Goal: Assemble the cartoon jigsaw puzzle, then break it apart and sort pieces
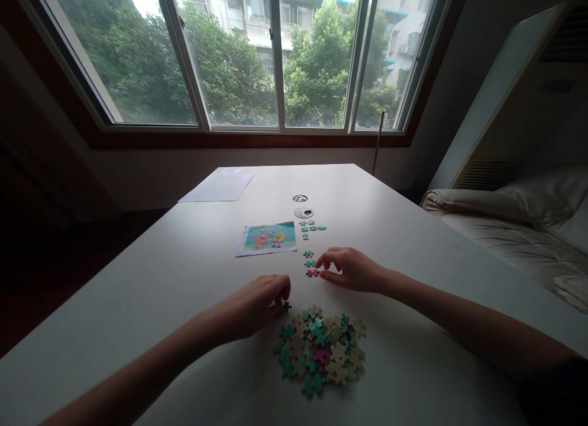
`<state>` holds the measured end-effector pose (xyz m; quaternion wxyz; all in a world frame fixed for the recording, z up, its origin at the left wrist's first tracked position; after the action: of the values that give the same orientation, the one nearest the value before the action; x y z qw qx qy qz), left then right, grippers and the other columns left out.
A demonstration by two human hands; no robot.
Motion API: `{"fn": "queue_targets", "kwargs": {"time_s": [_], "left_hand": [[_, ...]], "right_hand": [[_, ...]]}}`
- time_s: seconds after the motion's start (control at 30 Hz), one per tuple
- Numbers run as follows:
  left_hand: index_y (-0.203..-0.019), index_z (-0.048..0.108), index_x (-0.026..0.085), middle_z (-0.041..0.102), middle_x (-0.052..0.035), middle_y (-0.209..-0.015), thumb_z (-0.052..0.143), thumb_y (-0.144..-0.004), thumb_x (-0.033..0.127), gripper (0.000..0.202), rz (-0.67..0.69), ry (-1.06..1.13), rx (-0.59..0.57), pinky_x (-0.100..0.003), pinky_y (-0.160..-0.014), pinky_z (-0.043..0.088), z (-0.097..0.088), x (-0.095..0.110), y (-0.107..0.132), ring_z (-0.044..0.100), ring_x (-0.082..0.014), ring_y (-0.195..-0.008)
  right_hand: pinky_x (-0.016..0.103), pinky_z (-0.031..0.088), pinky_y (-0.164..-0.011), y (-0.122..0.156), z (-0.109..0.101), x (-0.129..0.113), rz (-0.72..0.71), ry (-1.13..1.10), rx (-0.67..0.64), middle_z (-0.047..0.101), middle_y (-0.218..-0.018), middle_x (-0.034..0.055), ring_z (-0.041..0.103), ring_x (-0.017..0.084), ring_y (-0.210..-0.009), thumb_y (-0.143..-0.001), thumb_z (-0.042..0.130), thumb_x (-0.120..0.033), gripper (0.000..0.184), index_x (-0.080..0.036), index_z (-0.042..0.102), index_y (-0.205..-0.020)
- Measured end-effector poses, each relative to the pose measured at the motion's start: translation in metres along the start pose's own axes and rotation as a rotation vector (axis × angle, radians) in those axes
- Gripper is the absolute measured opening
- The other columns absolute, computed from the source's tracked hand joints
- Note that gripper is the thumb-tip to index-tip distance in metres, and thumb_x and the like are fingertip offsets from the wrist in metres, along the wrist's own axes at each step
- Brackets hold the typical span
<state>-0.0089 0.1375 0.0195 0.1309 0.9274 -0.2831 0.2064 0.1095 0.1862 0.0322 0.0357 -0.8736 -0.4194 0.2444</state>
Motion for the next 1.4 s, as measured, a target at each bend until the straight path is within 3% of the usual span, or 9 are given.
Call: {"fn": "queue_targets", "kwargs": {"time_s": [0.1,0.2,0.33,0.47,0.63,1.03,1.13,1.27,1.4], "left_hand": [[-0.09,0.052,0.019,0.056,-0.0014,-0.08,0.047,-0.075,0.015,0.017,0.016,0.036,0.016,-0.025,-0.064,0.038,0.002,-0.003,-0.004,0.049,-0.0152,-0.072],[-0.084,0.057,0.017,0.057,-0.0013,-0.073,0.049,-0.075,0.019,0.012,-0.026,0.136,0.083,-0.026,-0.061,0.038,0.001,-0.012,-0.012,0.049,-0.0144,-0.066],[-0.079,0.057,0.015,0.057,-0.0001,-0.067,0.059,-0.07,0.03,0.017,-0.112,0.507,0.226,-0.024,-0.058,0.038,-0.004,-0.027,-0.02,0.049,-0.013,-0.062],[-0.075,0.057,0.014,0.06,-0.0001,-0.069,0.066,-0.065,0.036,0.025,-0.233,0.869,0.22,-0.022,-0.052,0.033,0.007,-0.035,-0.021,0.046,-0.0102,-0.058],[-0.071,0.061,0.013,0.048,0.0042,-0.056,0.066,-0.067,0.04,0.028,-0.256,0.961,0.225,-0.02,-0.049,0.027,0.012,-0.03,-0.018,0.039,-0.008,-0.053],[-0.07,0.062,0.012,0.047,0.0039,-0.055,0.065,-0.069,0.04,0.028,-0.229,0.998,0.215,-0.02,-0.048,0.026,0.018,-0.027,-0.018,0.035,-0.007,-0.052],[-0.077,0.063,0.013,0.051,0.0027,-0.06,0.063,-0.071,0.04,0.028,-0.209,0.967,0.196,-0.02,-0.049,0.028,0.015,-0.024,-0.019,0.038,-0.0074,-0.054],[-0.091,0.062,0.015,0.06,-0.0021,-0.078,0.061,-0.072,0.037,0.029,-0.117,0.666,0.235,-0.022,-0.056,0.037,0.002,-0.019,-0.019,0.047,-0.0108,-0.062],[-0.087,0.065,0.017,0.061,-0.0036,-0.083,0.059,-0.073,0.032,0.021,0.004,0.287,0.216,-0.024,-0.06,0.041,0.003,-0.004,-0.018,0.05,-0.0118,-0.063]], "right_hand": [[0.02,0.039,-0.059,0.003,0.001,-0.007,-0.041,-0.002,-0.001,0.061,-0.078,0.0019,0.05,0.008,-0.062,-0.08,0.052,-0.026,0.017,-0.019,0.063,-0.09],[0.021,0.04,-0.062,0.004,0.001,-0.014,-0.073,-0.012,0.013,0.062,-0.079,0.0016,0.052,0.008,-0.063,-0.079,0.052,-0.023,0.016,-0.02,0.063,-0.091],[0.022,0.041,-0.066,0.006,0.0,-0.026,-0.107,-0.018,0.053,0.063,-0.08,0.0013,0.054,0.009,-0.064,-0.079,0.054,-0.024,0.017,-0.02,0.061,-0.093],[0.024,0.04,-0.067,0.008,-0.003,-0.033,-0.109,0.003,0.13,0.063,-0.077,-0.0003,0.054,0.009,-0.064,-0.078,0.056,-0.029,0.018,-0.021,0.06,-0.094],[0.025,0.038,-0.069,0.011,-0.005,-0.037,-0.113,0.018,0.217,0.063,-0.078,-0.0004,0.056,0.011,-0.069,-0.078,0.057,-0.035,0.023,-0.023,0.058,-0.097],[0.026,0.033,-0.066,0.014,-0.007,-0.05,-0.22,0.127,0.288,0.065,-0.078,0.0014,0.057,0.012,-0.069,-0.082,0.05,-0.039,0.023,-0.021,0.058,-0.094],[0.027,0.033,-0.066,0.015,-0.009,-0.053,-0.247,0.165,0.298,0.066,-0.079,0.0017,0.058,0.012,-0.07,-0.083,0.048,-0.037,0.022,-0.02,0.057,-0.095],[0.027,0.034,-0.069,0.012,-0.02,-0.044,-0.225,0.216,0.332,0.066,-0.081,0.0023,0.058,0.012,-0.072,-0.084,0.047,-0.035,0.023,-0.019,0.057,-0.097],[0.027,0.035,-0.069,0.006,-0.038,-0.013,-0.089,0.243,0.395,0.065,-0.077,0.0016,0.056,0.011,-0.065,-0.082,0.049,-0.035,0.023,-0.019,0.058,-0.097]]}}
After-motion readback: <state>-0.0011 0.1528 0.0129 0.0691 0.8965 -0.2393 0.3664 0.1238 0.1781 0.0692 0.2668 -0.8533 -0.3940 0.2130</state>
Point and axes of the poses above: each hand's wrist, its own y-axis away from the middle knuckle, its own z-axis out of the palm, x = y × z, the point moved 9 cm from there along -y, towards the middle knuckle
